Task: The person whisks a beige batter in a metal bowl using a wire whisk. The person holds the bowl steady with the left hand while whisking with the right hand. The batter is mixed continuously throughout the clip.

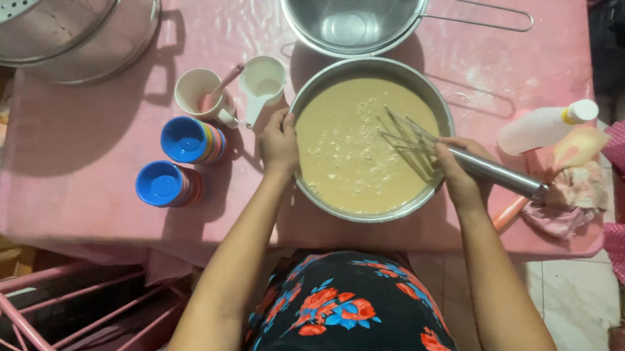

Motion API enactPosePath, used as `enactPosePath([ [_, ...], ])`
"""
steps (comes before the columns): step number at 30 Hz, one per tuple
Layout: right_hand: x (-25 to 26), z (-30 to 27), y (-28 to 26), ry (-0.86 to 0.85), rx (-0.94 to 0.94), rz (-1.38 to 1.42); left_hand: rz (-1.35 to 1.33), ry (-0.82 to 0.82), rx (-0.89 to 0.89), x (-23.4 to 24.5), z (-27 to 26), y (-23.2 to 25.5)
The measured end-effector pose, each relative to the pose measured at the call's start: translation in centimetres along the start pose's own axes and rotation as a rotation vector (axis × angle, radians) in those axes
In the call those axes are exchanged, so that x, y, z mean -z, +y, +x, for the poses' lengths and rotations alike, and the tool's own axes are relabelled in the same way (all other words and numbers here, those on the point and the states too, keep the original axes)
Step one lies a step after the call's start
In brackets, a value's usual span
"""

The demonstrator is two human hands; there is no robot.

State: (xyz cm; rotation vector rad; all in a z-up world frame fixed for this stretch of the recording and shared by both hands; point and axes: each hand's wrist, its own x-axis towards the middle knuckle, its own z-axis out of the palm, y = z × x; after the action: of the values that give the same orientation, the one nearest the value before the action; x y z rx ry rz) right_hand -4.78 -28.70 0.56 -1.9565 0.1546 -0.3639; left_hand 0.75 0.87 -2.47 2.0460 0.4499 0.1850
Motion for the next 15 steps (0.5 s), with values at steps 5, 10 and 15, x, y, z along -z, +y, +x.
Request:
enactPosePath([
  [5, -1.0, -0.5, -0.6, 0.082, -0.015, -0.029, -0.064, -0.036, -0.081, -0.1, 0.2, -0.4],
  [10, -2.2, -0.7, -0.1, 0.218, 0.015, -0.018, -0.075, -0.070, -0.085, -0.2, 0.7, -1.1],
  [15, -2.0, 0.0, 1.2, 0.267, 0.040, -0.015, -0.086, -0.082, -0.121, 0.0, 0.7, -1.0],
])
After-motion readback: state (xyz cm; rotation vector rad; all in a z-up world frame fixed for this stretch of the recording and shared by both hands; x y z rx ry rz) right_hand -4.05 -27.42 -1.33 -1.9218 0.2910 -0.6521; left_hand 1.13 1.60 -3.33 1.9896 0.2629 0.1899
